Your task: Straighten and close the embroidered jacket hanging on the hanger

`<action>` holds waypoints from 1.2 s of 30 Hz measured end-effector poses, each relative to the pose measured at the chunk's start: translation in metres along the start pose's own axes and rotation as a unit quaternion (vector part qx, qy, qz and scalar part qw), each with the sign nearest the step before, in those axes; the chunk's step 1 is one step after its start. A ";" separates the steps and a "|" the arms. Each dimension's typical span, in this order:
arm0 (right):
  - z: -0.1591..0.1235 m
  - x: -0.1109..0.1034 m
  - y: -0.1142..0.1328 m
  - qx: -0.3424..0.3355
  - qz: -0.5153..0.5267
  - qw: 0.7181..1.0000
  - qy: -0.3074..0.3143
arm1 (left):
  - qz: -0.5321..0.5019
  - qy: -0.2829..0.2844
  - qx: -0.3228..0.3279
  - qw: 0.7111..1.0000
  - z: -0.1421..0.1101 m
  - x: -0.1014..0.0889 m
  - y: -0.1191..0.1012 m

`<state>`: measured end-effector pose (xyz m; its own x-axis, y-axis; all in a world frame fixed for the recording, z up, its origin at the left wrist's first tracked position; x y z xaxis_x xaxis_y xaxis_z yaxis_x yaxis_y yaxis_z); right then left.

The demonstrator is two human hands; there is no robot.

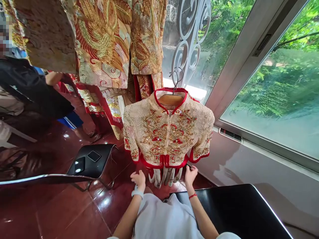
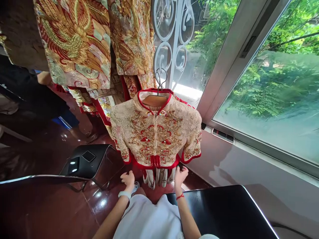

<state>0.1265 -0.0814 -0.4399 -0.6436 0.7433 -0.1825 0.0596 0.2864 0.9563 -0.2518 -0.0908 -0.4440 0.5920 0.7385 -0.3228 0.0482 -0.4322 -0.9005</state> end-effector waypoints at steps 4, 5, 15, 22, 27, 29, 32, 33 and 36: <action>-0.047 0.008 0.087 -0.424 -0.123 0.897 -0.006 | 0.040 0.031 0.382 0.923 -0.057 0.002 -0.063; -0.062 0.026 0.106 -0.517 -0.167 0.839 0.029 | 0.059 0.052 0.494 0.866 -0.075 0.014 -0.086; -0.062 0.123 0.163 -0.607 -0.388 0.687 0.096 | 0.291 0.104 0.669 0.677 -0.080 0.096 -0.189; -0.093 0.130 0.150 -0.649 -0.370 0.638 0.190 | 0.243 0.076 0.686 0.682 -0.109 0.079 -0.206; -0.089 0.146 0.161 -0.634 -0.395 0.626 0.224 | 0.265 0.104 0.685 0.671 -0.109 0.087 -0.236; -0.090 0.143 0.164 -0.634 -0.397 0.625 0.224 | 0.265 0.112 0.686 0.668 -0.107 0.088 -0.238; -0.095 0.136 0.166 -0.637 -0.392 0.624 0.228 | 0.257 0.118 0.687 0.669 -0.104 0.087 -0.237; -0.096 0.133 0.165 -0.637 -0.390 0.625 0.228 | 0.255 0.117 0.687 0.670 -0.104 0.087 -0.236; -0.100 0.129 0.161 -0.637 -0.384 0.630 0.224 | 0.254 0.109 0.690 0.669 -0.103 0.087 -0.231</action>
<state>-0.0226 -0.0001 -0.2870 -0.2784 0.3539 -0.8929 -0.8772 -0.4723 0.0863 -0.1283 0.0202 -0.2338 0.3612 0.5191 -0.7747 -0.9031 0.4015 -0.1521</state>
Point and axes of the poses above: each hand's wrist, its own z-axis towards the middle knuckle, its own x-axis out of the palm, y = z × x, the point moved 8 cm from there along z, towards the middle knuckle, and after that the axes turned 8 degrees about -y, right-handed, at the moved point
